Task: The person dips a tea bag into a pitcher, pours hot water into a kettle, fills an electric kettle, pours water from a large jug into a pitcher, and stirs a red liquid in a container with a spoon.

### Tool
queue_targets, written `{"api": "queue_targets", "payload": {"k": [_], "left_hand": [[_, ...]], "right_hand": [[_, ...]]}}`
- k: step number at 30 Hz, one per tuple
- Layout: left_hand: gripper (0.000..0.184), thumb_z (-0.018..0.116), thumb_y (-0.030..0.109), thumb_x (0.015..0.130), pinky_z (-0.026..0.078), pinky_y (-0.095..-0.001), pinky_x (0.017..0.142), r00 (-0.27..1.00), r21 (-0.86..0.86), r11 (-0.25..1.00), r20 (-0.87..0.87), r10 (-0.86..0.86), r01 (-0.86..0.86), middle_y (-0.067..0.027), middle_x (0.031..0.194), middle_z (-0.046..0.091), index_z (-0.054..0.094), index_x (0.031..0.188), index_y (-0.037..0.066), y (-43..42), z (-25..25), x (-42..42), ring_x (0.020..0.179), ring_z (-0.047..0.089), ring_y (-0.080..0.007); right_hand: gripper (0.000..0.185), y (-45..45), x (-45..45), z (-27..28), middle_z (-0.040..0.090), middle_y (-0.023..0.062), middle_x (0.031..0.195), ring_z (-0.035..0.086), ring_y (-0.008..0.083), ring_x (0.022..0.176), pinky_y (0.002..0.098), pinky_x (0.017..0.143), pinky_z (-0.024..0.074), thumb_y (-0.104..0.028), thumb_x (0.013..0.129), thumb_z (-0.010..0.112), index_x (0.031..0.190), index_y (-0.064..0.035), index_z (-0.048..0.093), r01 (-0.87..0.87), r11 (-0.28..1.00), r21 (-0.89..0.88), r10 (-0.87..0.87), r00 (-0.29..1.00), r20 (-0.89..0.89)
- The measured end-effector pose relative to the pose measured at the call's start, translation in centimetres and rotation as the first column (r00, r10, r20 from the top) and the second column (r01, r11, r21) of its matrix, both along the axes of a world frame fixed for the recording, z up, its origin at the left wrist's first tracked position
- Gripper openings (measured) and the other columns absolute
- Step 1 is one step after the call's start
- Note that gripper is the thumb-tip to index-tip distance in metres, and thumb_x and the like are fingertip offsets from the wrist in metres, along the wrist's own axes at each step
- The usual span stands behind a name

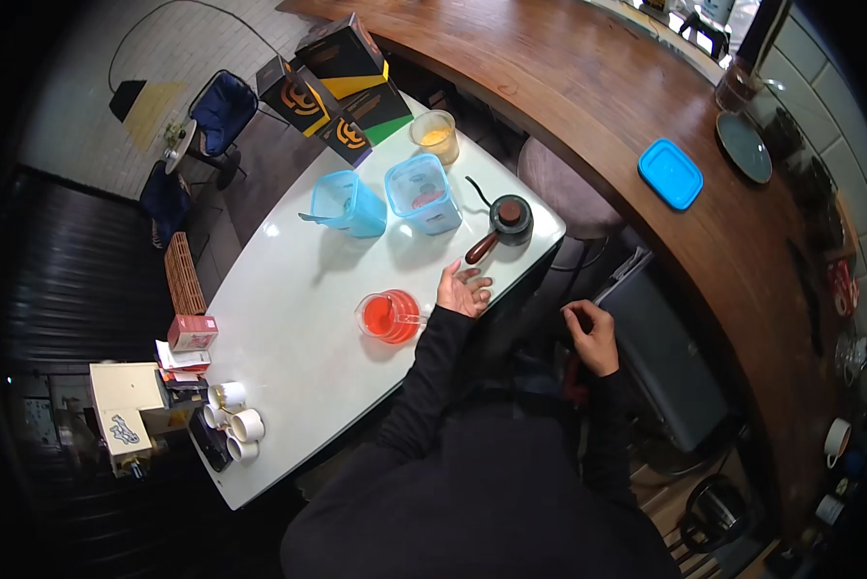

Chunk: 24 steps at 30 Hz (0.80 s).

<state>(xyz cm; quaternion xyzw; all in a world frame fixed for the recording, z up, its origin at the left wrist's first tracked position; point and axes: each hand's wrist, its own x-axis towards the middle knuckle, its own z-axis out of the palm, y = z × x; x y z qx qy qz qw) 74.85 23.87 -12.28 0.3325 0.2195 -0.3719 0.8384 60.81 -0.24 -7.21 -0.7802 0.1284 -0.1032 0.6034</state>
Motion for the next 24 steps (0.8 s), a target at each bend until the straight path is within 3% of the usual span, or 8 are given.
{"api": "queue_targets", "payload": {"k": [2,6,8,9,12,15,18,24], "left_hand": [[0.047,0.054,0.055,0.088,0.043,-0.0337,0.050,0.998,-0.070,0.996,-0.017,-0.053,0.052,-0.0159,0.089,0.064,0.049,0.107,0.012,0.5,-0.7,-2.4,0.064,0.059,-0.0260],[0.039,0.049,0.050,0.093,0.043,-0.0295,0.054,0.942,-0.080,0.939,0.052,-0.331,0.335,-0.0120,0.091,0.058,0.053,0.102,0.012,0.0,-0.5,-7.2,0.071,0.055,-0.0208],[0.036,0.046,0.049,0.095,0.044,-0.0282,0.056,0.871,-0.087,0.867,0.039,-0.490,0.491,-0.0074,0.089,0.056,0.053,0.098,0.014,-0.7,-1.2,-9.4,0.072,0.054,-0.0174],[0.032,0.053,0.048,0.093,0.041,-0.0275,0.055,0.838,-0.065,0.836,0.010,-0.545,0.544,-0.0057,0.084,0.058,0.055,0.093,0.016,-1.4,-0.8,-10.5,0.067,0.054,-0.0162],[0.031,0.055,0.047,0.093,0.042,-0.0274,0.054,0.700,-0.098,0.695,0.021,-0.714,0.712,-0.0034,0.085,0.058,0.056,0.090,0.016,-3.0,-2.8,-13.1,0.067,0.054,-0.0153],[0.028,0.054,0.045,0.094,0.042,-0.0273,0.058,0.533,-0.115,0.526,0.035,-0.845,0.842,-0.0012,0.089,0.057,0.056,0.092,0.017,-4.9,-5.3,-15.5,0.070,0.052,-0.0146],[0.026,0.052,0.043,0.096,0.041,-0.0273,0.058,0.395,-0.157,0.374,0.141,-0.908,0.914,-0.0016,0.090,0.057,0.055,0.093,0.017,-7.0,-5.3,-18.0,0.072,0.051,-0.0142],[0.021,0.048,0.034,0.100,0.045,-0.0280,0.057,0.229,-0.171,0.184,0.294,-0.928,0.968,-0.0063,0.086,0.062,0.051,0.099,0.013,-11.1,-3.9,-22.5,0.070,0.059,-0.0154]], "right_hand": [[0.011,0.4,-0.9,-0.2,0.062,0.0053,0.068,0.053,0.0076,0.060,0.0249,0.056,0.0411,-0.008,0.088,0.062,0.091,0.0009,0.067,0.014,1.000,0.006,-0.014,1.000,-0.023],[0.011,2.2,-3.1,-0.5,0.060,0.0042,0.068,0.052,0.0075,0.060,0.0252,0.056,0.0412,-0.007,0.088,0.062,0.093,0.0004,0.067,0.086,0.996,-0.019,-0.086,0.996,-0.016],[0.013,2.9,-5.8,0.0,0.060,0.0035,0.071,0.052,0.0074,0.062,0.0251,0.057,0.0420,-0.007,0.088,0.061,0.098,-0.0008,0.066,0.137,0.991,-0.004,-0.137,0.990,-0.033],[0.016,3.1,-7.3,0.4,0.059,0.0014,0.073,0.051,0.0060,0.062,0.0233,0.057,0.0414,-0.007,0.087,0.062,0.102,-0.0017,0.066,0.181,0.983,-0.026,-0.183,0.981,-0.060],[0.019,3.3,-14.1,1.2,0.057,-0.0006,0.074,0.049,0.0035,0.061,0.0209,0.056,0.0405,-0.006,0.087,0.063,0.106,-0.0023,0.065,0.373,0.923,-0.094,-0.383,0.914,-0.132],[0.019,3.5,-23.2,0.8,0.057,-0.0023,0.076,0.049,0.0019,0.063,0.0187,0.057,0.0405,-0.006,0.088,0.063,0.108,-0.0032,0.064,0.617,0.785,-0.053,-0.617,0.771,-0.155],[0.017,4.0,-33.4,0.1,0.058,-0.0030,0.078,0.052,0.0027,0.067,0.0180,0.060,0.0442,-0.006,0.091,0.062,0.107,-0.0048,0.065,0.850,0.517,-0.096,-0.855,0.510,-0.092],[0.018,5.6,-45.4,1.1,0.061,0.0006,0.082,0.056,0.0078,0.073,0.0222,0.068,0.0462,-0.005,0.090,0.061,0.107,-0.0015,0.063,0.985,0.114,-0.132,-0.993,0.114,-0.010]]}}
